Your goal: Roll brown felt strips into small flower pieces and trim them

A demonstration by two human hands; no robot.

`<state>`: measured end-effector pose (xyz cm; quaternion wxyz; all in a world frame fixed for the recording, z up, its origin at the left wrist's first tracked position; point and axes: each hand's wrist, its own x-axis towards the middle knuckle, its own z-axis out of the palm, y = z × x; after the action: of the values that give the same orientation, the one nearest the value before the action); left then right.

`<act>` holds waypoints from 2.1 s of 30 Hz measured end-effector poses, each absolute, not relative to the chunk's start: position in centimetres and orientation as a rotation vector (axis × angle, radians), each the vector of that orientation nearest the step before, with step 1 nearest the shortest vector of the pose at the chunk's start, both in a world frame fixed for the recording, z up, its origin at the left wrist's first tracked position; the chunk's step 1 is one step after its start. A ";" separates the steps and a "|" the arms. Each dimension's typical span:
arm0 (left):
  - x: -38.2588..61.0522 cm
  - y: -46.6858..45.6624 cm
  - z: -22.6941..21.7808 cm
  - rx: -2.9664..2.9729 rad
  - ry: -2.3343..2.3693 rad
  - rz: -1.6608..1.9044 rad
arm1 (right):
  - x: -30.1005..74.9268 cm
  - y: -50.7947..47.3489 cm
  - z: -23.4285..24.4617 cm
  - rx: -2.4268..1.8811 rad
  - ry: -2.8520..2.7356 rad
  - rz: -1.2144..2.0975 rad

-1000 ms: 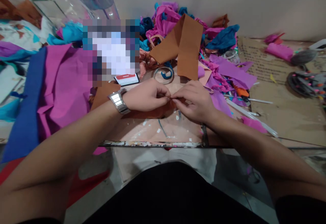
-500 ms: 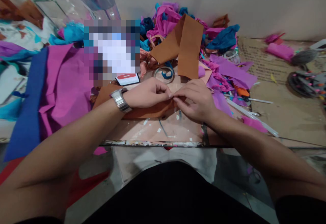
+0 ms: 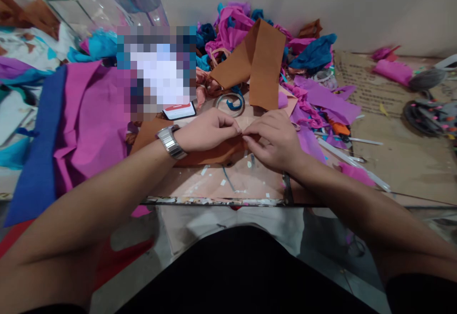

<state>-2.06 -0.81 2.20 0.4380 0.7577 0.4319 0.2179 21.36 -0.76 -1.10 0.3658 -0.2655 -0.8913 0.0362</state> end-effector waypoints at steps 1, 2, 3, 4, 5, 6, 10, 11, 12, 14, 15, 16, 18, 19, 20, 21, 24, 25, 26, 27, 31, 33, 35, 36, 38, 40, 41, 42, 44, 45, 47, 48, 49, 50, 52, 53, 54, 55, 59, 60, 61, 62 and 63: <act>-2.1 -0.8 2.2 1.879 1.091 0.537 | 21.4 -0.8 -1.1 -0.673 -2.297 0.073; -2.1 -0.8 2.1 1.873 1.107 0.532 | 21.4 -0.8 -1.0 -0.662 -2.301 0.056; -2.1 -0.8 2.1 1.867 1.117 0.528 | 21.4 -0.8 -1.0 -0.657 -2.305 0.042; -2.1 -0.8 2.0 1.862 1.122 0.526 | 21.4 -0.8 -1.0 -0.660 -2.306 0.035; -2.1 -0.8 1.9 1.859 1.124 0.527 | 21.4 -0.8 -1.0 -0.668 -2.305 0.031; -2.1 -0.8 1.8 1.857 1.123 0.530 | 21.4 -0.8 -1.0 -0.678 -2.305 0.033; -2.1 -0.8 1.6 1.896 1.107 0.553 | 21.4 -0.8 -1.3 -0.741 -2.279 0.120; -2.1 -0.8 1.5 1.921 1.101 0.559 | 21.4 -0.7 -1.4 -0.758 -2.257 0.167; -2.1 -0.9 1.5 1.949 1.096 0.564 | 21.4 -0.7 -1.5 -0.772 -2.235 0.215; -2.0 -1.0 1.6 2.005 1.095 0.573 | 21.3 -0.6 -1.6 -0.789 -2.194 0.295; -1.9 -1.1 1.7 2.026 1.099 0.579 | 21.3 -0.5 -1.7 -0.791 -2.183 0.323; -1.9 -1.2 1.7 2.042 1.103 0.584 | 21.3 -0.4 -1.7 -0.792 -2.179 0.343; -1.7 -1.4 1.9 2.066 1.110 0.598 | 21.2 -0.3 -1.7 -0.792 -2.177 0.368; -1.7 -1.5 1.9 2.076 1.112 0.606 | 21.2 -0.3 -1.7 -0.791 -2.176 0.376; -1.6 -1.6 2.0 2.085 1.112 0.614 | 21.2 -0.3 -1.8 -0.791 -2.174 0.383; -1.6 -1.6 2.0 2.092 1.111 0.619 | 21.2 -0.2 -1.8 -0.791 -2.172 0.390; -1.6 -1.8 2.0 2.100 1.108 0.633 | 21.2 -0.2 -1.7 -0.790 -2.166 0.391; -1.6 -1.8 1.9 2.099 1.107 0.638 | 21.2 -0.2 -1.7 -0.790 -2.167 0.382; -1.6 -1.8 1.9 2.095 1.107 0.643 | 21.3 -0.2 -1.7 -0.789 -2.169 0.368; -1.6 -1.8 1.9 2.088 1.108 0.651 | 21.3 -0.3 -1.6 -0.790 -2.173 0.353; -1.7 -1.7 2.0 2.028 1.100 0.650 | 21.4 -0.4 -1.3 -0.797 -2.182 0.287; -1.8 -1.5 2.1 2.004 1.077 0.619 | 21.4 -0.6 -1.0 -0.805 -2.176 0.271; -2.1 -1.3 2.2 2.004 1.057 0.578 | 21.4 -0.7 -0.8 -0.811 -2.166 0.277; -2.3 -1.1 2.3 2.012 1.053 0.558 | 21.4 -0.7 -0.7 -0.814 -2.169 0.285; -2.5 -0.9 2.4 2.034 1.043 0.550 | 21.4 -0.9 -0.6 -0.825 -2.190 0.290; -2.8 -0.8 2.5 2.051 1.016 0.534 | 21.5 -1.0 -0.6 -0.835 -2.226 0.285; -2.8 -0.8 2.6 2.059 1.000 0.515 | 21.5 -1.0 -0.7 -0.837 -2.240 0.284; -2.9 -0.8 2.7 2.070 0.987 0.497 | 21.5 -1.0 -0.7 -0.839 -2.247 0.286; -3.0 -0.8 2.9 2.099 0.988 0.469 | 21.5 -1.0 -0.7 -0.841 -2.240 0.284; -3.0 -0.8 2.9 2.112 0.999 0.465 | 21.5 -1.0 -0.7 -0.841 -2.231 0.278; -3.1 -0.8 3.0 2.130 1.030 0.464 | 21.5 -0.9 -0.7 -0.830 -2.218 0.264; -3.1 -0.8 3.0 2.136 1.043 0.458 | 21.5 -0.9 -0.8 -0.817 -2.219 0.261; -3.2 -0.7 3.0 2.143 1.056 0.451 | 21.5 -0.9 -0.8 -0.802 -2.226 0.262; -3.2 -0.7 3.1 2.149 1.067 0.440 | 21.5 -0.9 -0.8 -0.788 -2.237 0.264; -3.2 -0.6 3.2 2.160 1.085 0.414 | 21.5 -0.8 -0.9 -0.770 -2.257 0.257; -3.2 -0.5 3.2 2.163 1.089 0.405 | 21.6 -0.8 -1.0 -0.766 -2.263 0.249; -3.2 -0.5 3.3 2.168 1.090 0.399 | 21.6 -0.8 -1.1 -0.762 -2.266 0.238; -3.3 -0.5 3.3 2.174 1.086 0.392 | 21.6 -0.7 -1.2 -0.760 -2.269 0.229; -3.5 -0.3 3.3 2.211 1.073 0.367 | 21.7 -0.7 -1.3 -0.735 -2.272 0.212; -3.5 -0.3 3.2 2.217 1.073 0.362 | 21.7 -0.7 -1.3 -0.735 -2.275 0.214; -3.6 -0.2 3.2 2.220 1.075 0.356 | 21.7 -0.7 -1.3 -0.740 -2.276 0.220; -3.6 -0.2 3.2 2.223 1.076 0.349 | 21.7 -0.7 -1.3 -0.748 -2.278 0.228; -3.7 -0.3 3.2 2.228 1.071 0.336 | 21.6 -0.7 -1.2 -0.758 -2.281 0.239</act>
<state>-3.67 -0.26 3.16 0.3178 0.8467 0.4071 0.1278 21.64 -0.70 -1.23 0.3553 -0.2935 -0.8826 0.0926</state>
